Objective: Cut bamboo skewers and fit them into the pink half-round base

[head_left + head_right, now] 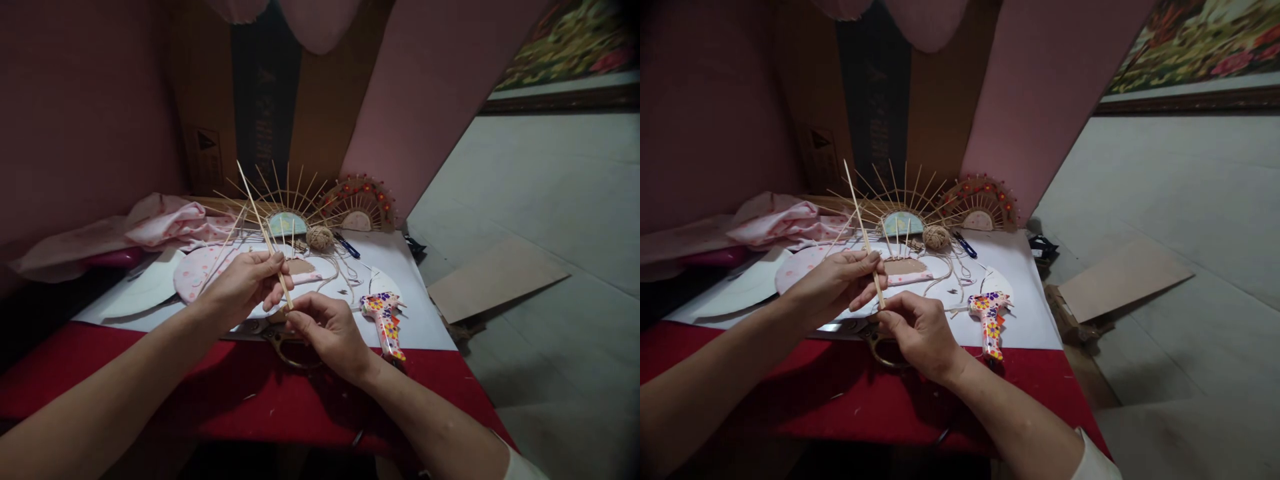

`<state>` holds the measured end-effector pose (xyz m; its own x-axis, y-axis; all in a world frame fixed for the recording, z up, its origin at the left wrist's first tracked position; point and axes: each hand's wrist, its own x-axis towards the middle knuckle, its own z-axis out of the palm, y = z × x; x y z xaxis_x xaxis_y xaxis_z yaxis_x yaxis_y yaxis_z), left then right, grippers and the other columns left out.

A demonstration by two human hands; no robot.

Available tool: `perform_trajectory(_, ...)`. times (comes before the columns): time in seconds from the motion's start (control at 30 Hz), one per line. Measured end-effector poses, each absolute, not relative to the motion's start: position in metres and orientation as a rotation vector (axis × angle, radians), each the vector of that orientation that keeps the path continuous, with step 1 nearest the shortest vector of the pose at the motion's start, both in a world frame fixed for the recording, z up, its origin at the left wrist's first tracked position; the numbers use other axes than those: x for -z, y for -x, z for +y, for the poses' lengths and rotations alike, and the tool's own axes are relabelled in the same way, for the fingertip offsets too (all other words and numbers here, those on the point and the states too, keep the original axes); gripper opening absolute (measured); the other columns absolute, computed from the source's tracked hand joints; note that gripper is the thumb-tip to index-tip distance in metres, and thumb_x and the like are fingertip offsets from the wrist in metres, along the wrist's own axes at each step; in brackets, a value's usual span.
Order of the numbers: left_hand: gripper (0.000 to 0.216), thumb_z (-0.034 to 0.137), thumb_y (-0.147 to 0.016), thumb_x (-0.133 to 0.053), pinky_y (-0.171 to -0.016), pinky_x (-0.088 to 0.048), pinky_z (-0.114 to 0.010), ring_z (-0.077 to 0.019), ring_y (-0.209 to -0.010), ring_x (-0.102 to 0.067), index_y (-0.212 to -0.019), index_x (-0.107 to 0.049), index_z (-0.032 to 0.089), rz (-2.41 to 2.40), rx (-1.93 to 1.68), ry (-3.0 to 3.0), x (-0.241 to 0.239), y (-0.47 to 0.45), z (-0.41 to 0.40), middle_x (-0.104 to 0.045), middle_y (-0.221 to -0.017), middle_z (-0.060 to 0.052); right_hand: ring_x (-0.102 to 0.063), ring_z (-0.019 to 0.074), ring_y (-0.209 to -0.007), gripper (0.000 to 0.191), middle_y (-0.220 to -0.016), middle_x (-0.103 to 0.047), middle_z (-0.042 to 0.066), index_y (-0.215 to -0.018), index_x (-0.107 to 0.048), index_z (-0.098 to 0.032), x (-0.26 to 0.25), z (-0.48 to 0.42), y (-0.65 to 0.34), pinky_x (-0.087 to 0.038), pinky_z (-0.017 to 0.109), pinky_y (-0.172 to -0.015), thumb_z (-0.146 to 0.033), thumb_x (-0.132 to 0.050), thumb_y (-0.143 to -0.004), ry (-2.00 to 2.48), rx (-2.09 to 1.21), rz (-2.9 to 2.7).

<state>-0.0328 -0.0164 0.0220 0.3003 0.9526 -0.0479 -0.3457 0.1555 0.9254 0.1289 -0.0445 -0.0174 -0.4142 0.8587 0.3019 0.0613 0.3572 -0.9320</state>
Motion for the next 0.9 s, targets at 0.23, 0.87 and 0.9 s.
perform_trajectory(0.23, 0.027, 0.016, -0.089, -0.044, -0.033, -0.036, -0.014, -0.0046, -0.032, -0.046, -0.067, -0.057, 0.007, 0.734, -1.039, -0.967, -0.021, 0.033, -0.019, -0.063, -0.058, -0.006, -0.056, 0.0114, -0.064, 0.009, -0.073, -0.065, 0.003, -0.081, -0.064, -0.014, 0.02, -0.043, -0.132, -0.042, 0.022, -0.063, -0.014, -0.056, -0.085, 0.756, -0.501, -1.975)
perform_trajectory(0.87, 0.022, 0.026, -0.085, -0.055, -0.036, -0.04, -0.016, -0.0064, -0.036, -0.052, -0.073, -0.059, 0.009, 0.648, -1.105, -1.064, -0.018, 0.032, -0.018, -0.066, -0.064, -0.006, -0.05, 0.0089, -0.049, 0.024, -0.06, -0.059, 0.0, -0.073, -0.06, -0.016, 0.017, -0.047, -0.126, -0.04, 0.02, -0.047, -0.036, -0.055, -0.086, 0.926, -1.104, -1.668)
perform_trajectory(0.9, 0.022, 0.027, -0.085, -0.056, -0.036, -0.04, -0.015, -0.0063, -0.037, -0.052, -0.073, -0.059, 0.009, 0.632, -1.101, -1.073, -0.017, 0.032, -0.018, -0.066, -0.066, -0.006, -0.048, 0.0085, -0.047, 0.026, -0.059, -0.059, -0.001, -0.072, -0.058, -0.016, 0.017, -0.046, -0.126, -0.039, 0.02, -0.044, -0.038, -0.056, -0.085, 0.932, -1.2, -1.623)
